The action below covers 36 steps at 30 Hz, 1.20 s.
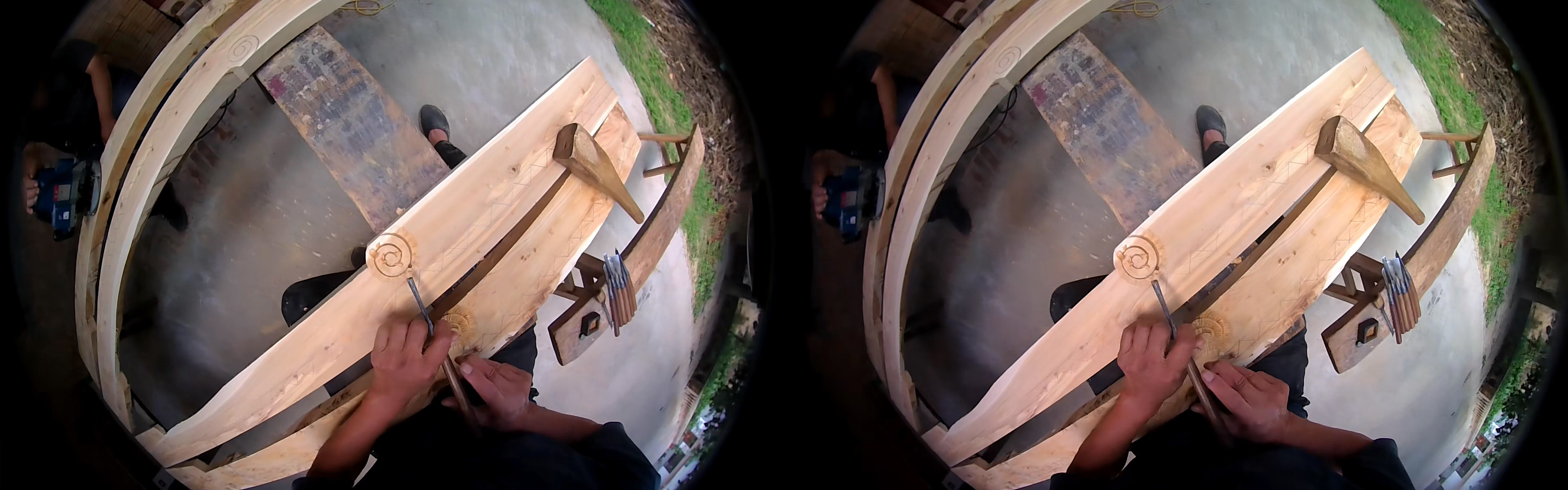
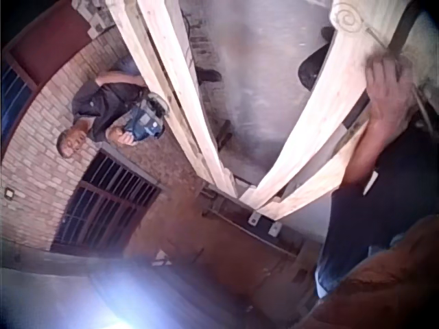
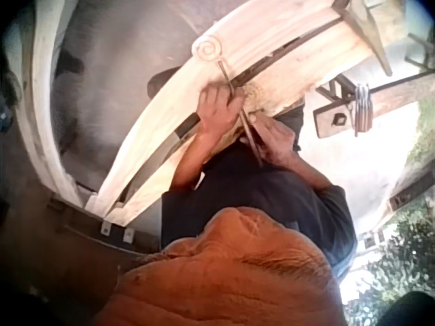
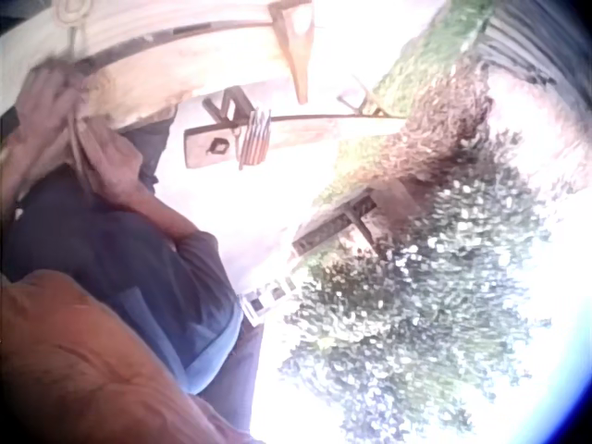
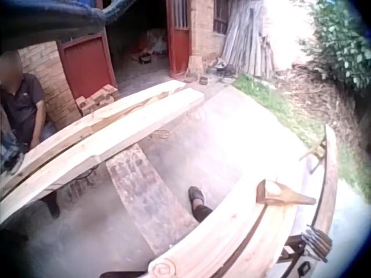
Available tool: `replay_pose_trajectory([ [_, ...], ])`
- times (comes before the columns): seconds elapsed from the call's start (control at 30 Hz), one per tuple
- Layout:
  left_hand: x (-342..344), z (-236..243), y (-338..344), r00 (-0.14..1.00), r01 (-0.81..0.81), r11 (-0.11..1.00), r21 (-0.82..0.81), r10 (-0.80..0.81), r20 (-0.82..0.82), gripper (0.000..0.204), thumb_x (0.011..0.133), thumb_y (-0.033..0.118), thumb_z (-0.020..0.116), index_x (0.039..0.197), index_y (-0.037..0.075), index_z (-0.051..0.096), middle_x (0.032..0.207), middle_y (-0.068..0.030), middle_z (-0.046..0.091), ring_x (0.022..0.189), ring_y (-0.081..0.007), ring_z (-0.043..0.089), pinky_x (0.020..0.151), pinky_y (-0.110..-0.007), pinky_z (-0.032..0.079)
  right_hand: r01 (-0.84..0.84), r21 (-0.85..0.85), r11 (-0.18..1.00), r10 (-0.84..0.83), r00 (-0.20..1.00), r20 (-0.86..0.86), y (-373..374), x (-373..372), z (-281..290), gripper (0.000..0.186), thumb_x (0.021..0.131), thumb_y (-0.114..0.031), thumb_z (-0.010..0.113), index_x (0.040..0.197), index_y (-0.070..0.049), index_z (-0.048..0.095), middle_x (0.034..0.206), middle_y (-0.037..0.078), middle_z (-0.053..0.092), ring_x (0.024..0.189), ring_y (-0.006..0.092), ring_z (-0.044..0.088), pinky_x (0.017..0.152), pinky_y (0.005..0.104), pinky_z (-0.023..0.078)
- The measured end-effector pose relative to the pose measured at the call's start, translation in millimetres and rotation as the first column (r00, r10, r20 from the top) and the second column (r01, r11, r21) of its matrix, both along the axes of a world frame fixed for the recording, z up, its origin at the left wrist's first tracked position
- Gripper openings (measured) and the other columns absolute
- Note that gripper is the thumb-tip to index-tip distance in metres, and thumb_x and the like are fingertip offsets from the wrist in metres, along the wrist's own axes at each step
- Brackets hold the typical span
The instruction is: The person carves decorative spiral patterns into the surface of wooden planks using a chisel and a wooden mallet.
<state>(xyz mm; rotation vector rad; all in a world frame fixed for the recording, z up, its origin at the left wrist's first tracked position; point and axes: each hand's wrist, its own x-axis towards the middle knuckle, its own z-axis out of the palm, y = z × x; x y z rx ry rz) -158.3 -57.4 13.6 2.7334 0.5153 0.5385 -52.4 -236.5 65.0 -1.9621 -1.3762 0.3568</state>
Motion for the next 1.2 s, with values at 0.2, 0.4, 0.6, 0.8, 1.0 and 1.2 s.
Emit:
replay_pose_trajectory([
  [0.2, 25, 5, 2, 0.999, -0.031, 0.999, -0.031, 0.032, 0.021, 0.037, 0.098, 0.031, 0.080, 0.133, 0.018, 0.078, 0.088, -0.0023, 0.055, 0.078, -0.0222, 0.055, 0.068, -0.039, 0.044, -0.232, 0.031, 0.972, 0.228, 0.969, 0.101, 5, 42, 1, 0.061, 0.090, -0.044, 0.092, 0.134, -0.004, 0.076, 0.115, 0.020, 0.078, 0.089, 0.0351, 0.081, 0.073, 0.0365, 0.065],
  [0.4, 24, 6, 23, 0.976, -0.182, 0.980, 0.077, 0.190, -0.110, 0.053, 0.105, 0.046, 0.077, 0.150, 0.018, 0.075, 0.082, -0.0010, 0.051, 0.073, -0.0228, 0.051, 0.066, -0.040, 0.039, -0.019, 0.102, 0.995, 0.018, 1.000, 0.011, 9, 78, 6, 0.051, 0.104, -0.040, 0.075, 0.133, 0.003, 0.074, 0.109, 0.026, 0.077, 0.085, 0.0387, 0.080, 0.071, 0.0428, 0.067],
  [0.6, 23, 0, 32, 0.969, -0.184, 0.982, 0.041, 0.189, -0.162, 0.060, 0.105, 0.048, 0.077, 0.151, 0.011, 0.073, 0.082, -0.0022, 0.052, 0.072, -0.0247, 0.052, 0.066, -0.040, 0.038, -0.021, 0.109, 0.994, 0.023, 1.000, -0.019, 26, 85, 3, 0.050, 0.104, -0.036, 0.073, 0.131, 0.005, 0.072, 0.107, 0.027, 0.076, 0.083, 0.0390, 0.079, 0.071, 0.0436, 0.067],
  [0.8, 0, -4, 39, 0.975, -0.221, 0.975, 0.010, 0.221, 0.016, 0.033, 0.104, 0.042, 0.081, 0.109, 0.010, 0.083, 0.077, -0.0012, 0.057, 0.063, -0.0207, 0.053, 0.059, -0.037, 0.037, -0.063, 0.102, 0.993, 0.066, 0.998, -0.024, 27, 80, 5, 0.041, 0.097, -0.030, 0.077, 0.122, 0.002, 0.078, 0.107, 0.023, 0.076, 0.083, 0.0356, 0.079, 0.070, 0.0412, 0.067],
  [1.0, -17, -5, 35, 0.988, -0.074, 0.993, -0.096, 0.086, 0.126, 0.035, 0.096, 0.038, 0.090, 0.114, 0.010, 0.079, 0.083, -0.0024, 0.066, 0.065, -0.0203, 0.061, 0.062, -0.035, 0.045, -0.143, 0.061, 0.988, 0.145, 0.989, -0.032, 24, 56, 7, 0.035, 0.084, -0.017, 0.084, 0.118, -0.006, 0.084, 0.110, 0.017, 0.076, 0.087, 0.0310, 0.080, 0.072, 0.0377, 0.068],
  [1.2, -1, 2, 41, 0.982, 0.188, 0.982, -0.022, -0.188, -0.002, 0.035, 0.107, 0.039, 0.078, 0.126, 0.010, 0.076, 0.086, -0.0019, 0.055, 0.074, -0.0181, 0.056, 0.067, -0.032, 0.049, -0.142, -0.026, 0.990, 0.144, 0.983, 0.115, 17, 10, 8, 0.039, 0.082, -0.030, 0.094, 0.120, -0.024, 0.086, 0.115, 0.010, 0.078, 0.101, 0.0252, 0.079, 0.087, 0.0362, 0.068],
])
